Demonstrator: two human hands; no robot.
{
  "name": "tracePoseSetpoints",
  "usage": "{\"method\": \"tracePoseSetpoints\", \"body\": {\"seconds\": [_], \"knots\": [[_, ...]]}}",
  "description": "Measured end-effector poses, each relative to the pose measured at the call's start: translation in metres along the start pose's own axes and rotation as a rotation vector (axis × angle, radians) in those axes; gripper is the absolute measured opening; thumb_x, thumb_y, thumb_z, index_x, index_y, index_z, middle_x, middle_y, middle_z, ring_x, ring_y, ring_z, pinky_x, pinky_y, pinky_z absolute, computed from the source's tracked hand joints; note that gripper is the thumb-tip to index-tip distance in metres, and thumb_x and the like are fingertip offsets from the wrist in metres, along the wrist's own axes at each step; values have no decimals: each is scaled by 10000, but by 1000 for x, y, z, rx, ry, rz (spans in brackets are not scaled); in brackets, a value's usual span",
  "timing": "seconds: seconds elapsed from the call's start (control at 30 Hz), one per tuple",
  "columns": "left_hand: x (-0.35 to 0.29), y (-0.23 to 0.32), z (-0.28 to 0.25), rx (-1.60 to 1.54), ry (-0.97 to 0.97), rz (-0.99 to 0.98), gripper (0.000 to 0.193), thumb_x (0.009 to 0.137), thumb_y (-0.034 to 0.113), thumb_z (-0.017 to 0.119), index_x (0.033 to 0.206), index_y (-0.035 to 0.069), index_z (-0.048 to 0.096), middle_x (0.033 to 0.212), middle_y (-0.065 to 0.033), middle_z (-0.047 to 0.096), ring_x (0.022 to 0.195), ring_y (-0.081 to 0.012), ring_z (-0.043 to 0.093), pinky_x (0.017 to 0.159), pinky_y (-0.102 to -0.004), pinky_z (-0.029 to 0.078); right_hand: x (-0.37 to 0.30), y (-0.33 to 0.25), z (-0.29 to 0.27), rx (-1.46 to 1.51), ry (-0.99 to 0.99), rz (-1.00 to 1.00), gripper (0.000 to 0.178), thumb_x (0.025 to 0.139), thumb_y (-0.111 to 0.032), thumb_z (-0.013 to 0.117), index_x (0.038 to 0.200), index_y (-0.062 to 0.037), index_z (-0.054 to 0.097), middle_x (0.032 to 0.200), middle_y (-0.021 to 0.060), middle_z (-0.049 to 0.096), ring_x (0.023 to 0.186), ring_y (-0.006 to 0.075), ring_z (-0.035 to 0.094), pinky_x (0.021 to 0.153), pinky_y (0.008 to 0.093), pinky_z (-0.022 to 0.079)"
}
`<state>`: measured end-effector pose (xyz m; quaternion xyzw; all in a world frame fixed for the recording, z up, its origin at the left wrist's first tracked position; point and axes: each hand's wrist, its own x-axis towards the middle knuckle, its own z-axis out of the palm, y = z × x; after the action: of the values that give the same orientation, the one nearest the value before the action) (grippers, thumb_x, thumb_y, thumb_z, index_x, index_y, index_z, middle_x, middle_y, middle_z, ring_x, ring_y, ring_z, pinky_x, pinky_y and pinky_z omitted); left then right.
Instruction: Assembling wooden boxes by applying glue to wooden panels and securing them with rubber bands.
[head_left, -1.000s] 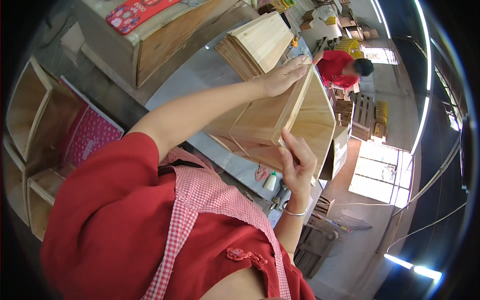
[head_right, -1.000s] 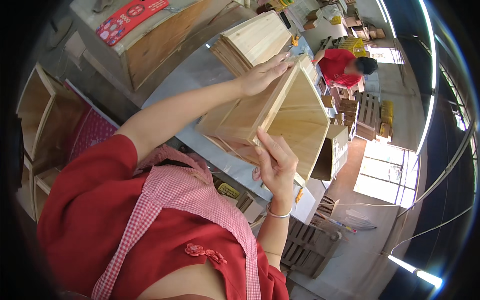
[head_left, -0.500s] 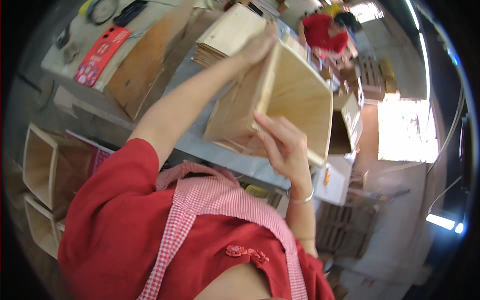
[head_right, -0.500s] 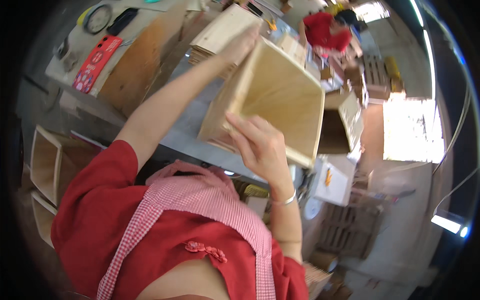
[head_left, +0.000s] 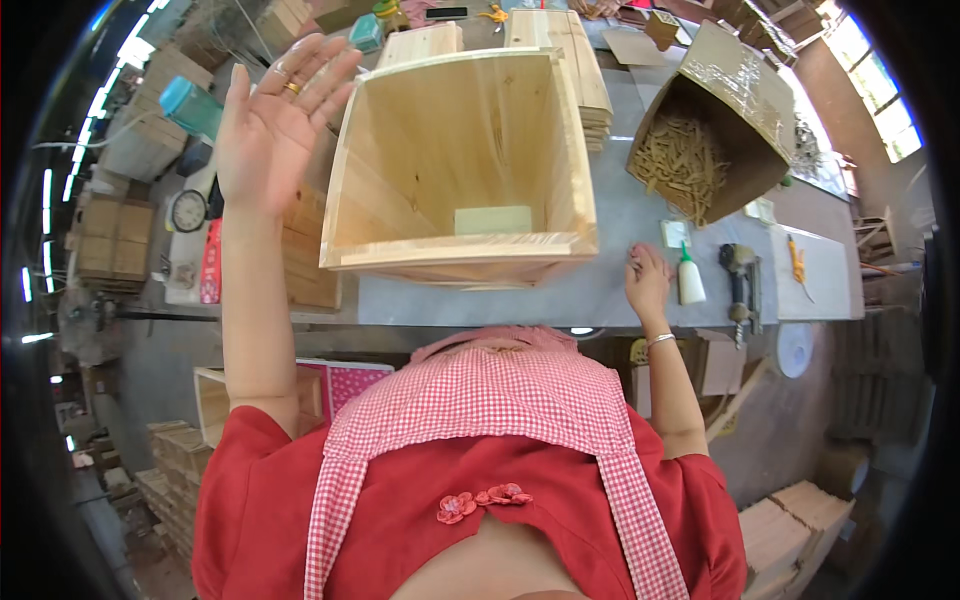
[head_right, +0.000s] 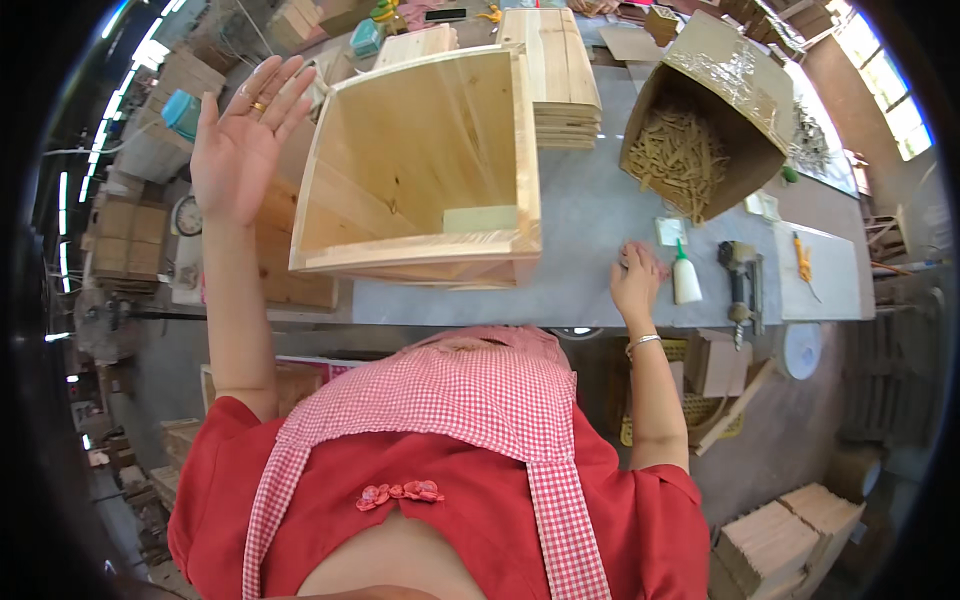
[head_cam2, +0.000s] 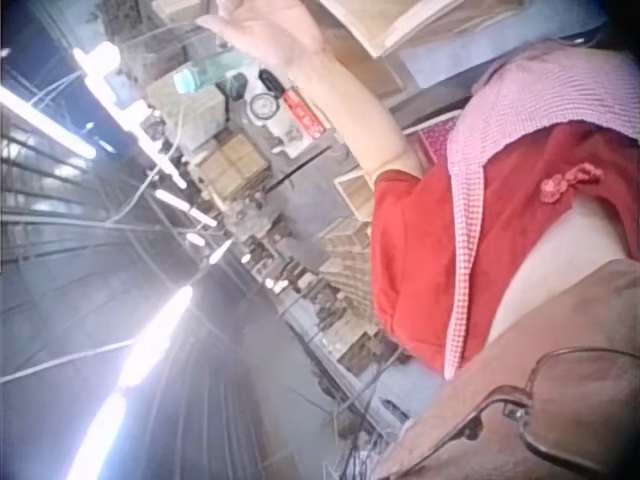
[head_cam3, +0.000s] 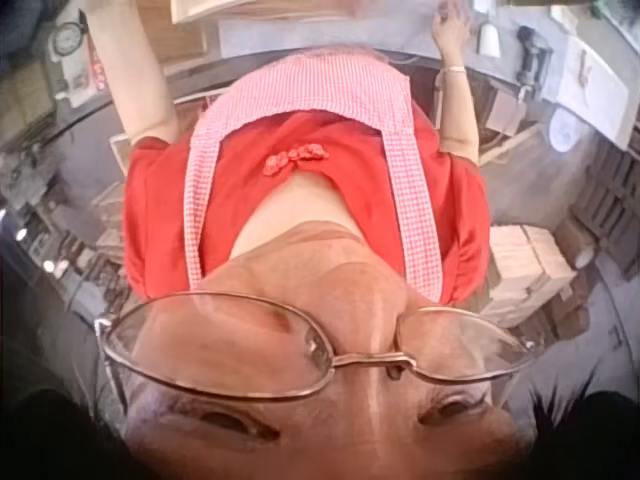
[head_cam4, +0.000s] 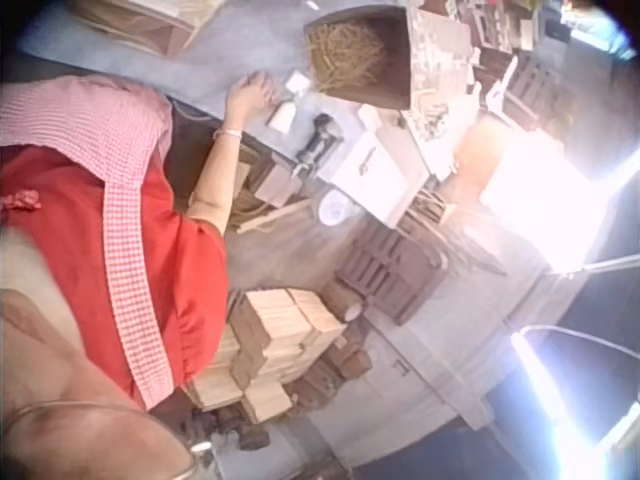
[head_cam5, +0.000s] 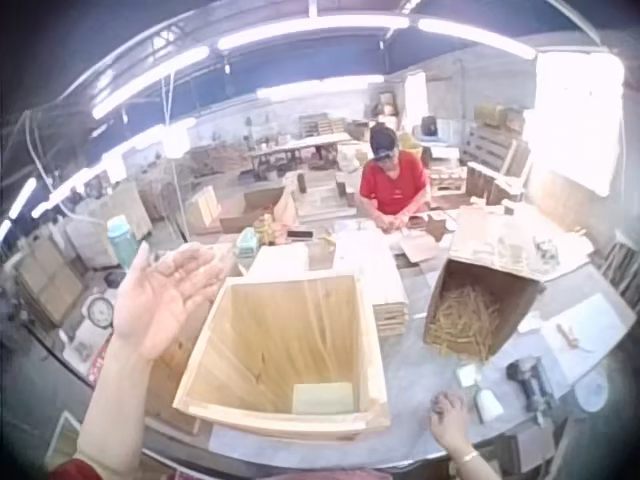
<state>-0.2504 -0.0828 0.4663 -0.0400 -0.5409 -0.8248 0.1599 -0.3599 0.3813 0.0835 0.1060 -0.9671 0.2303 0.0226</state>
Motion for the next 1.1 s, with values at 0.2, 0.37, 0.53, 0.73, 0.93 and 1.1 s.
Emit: {"method": "tracePoseSetpoints", "body": {"seconds": [0.2, 0.37, 0.53, 0.73, 0.93, 1.1], "knots": [[12, -13, 104, 47, -283, -291, 811, 1105, 571, 260, 1564, -95, 318, 1639, -306, 293, 1516, -450, 328, 1223, -487, 354, 3, 68, 89, -301, 29, -21, 516, 856, -254, 740, 1359, -199, 634, 1471, 146, 505, 1280, 435, 508, 977, 553, 445], [25, -39, 162, 179, -214, -340, 810, 1103, 595, 267, 1486, -95, 449, 1512, -259, 505, 1434, -413, 477, 1171, -470, 404, 63, 75, 73, 178, -14, 59, 247, 920, -214, 684, 1141, -107, 717, 1179, 135, 661, 981, 346, 654, 818, 442, 513], [58, -84, 212, 363, -161, -392, 725, 1076, 503, 478, 1476, -101, 442, 1470, -266, 537, 1426, -376, 494, 1153, -417, 425, 127, -52, -65, 1078, 289, -363, 169, 939, -22, 674, 1101, 16, 700, 1019, 70, 698, 898, 141, 645, 782, 280, 525], [81, -123, 266, 222, -403, -466, 672, 1081, 573, 435, 1421, -1, 519, 1378, -124, 584, 1271, -208, 528, 1132, -348, 390, 141, -189, -208, 1071, 828, -825, 279, 981, -45, 655, 1253, 15, 636, 1165, 108, 652, 1085, 196, 612, 953, 319, 485], [72, -118, 241, 1013, -364, -163, 545, 1006, 446, 656, 1181, -69, 678, 1044, -145, 734, 898, -256, 707, 885, -319, 551, 140, -171, -154, 1414, 609, -507, 247, 1006, -73, 678, 1224, 43, 679, 1165, 74, 715, 1044, 107, 640, 933, 266, 516], [82, -129, 188, 1651, 0, -11, 614, 876, 454, 791, 1169, -75, 682, 1032, -212, 751, 963, -297, 730, 903, -376, 559, 145, -102, -100, 1440, 553, -127, 164, 1011, -102, 661, 1098, 27, 713, 1024, 46, 740, 922, 100, 652, 865, 271, 529]]}}
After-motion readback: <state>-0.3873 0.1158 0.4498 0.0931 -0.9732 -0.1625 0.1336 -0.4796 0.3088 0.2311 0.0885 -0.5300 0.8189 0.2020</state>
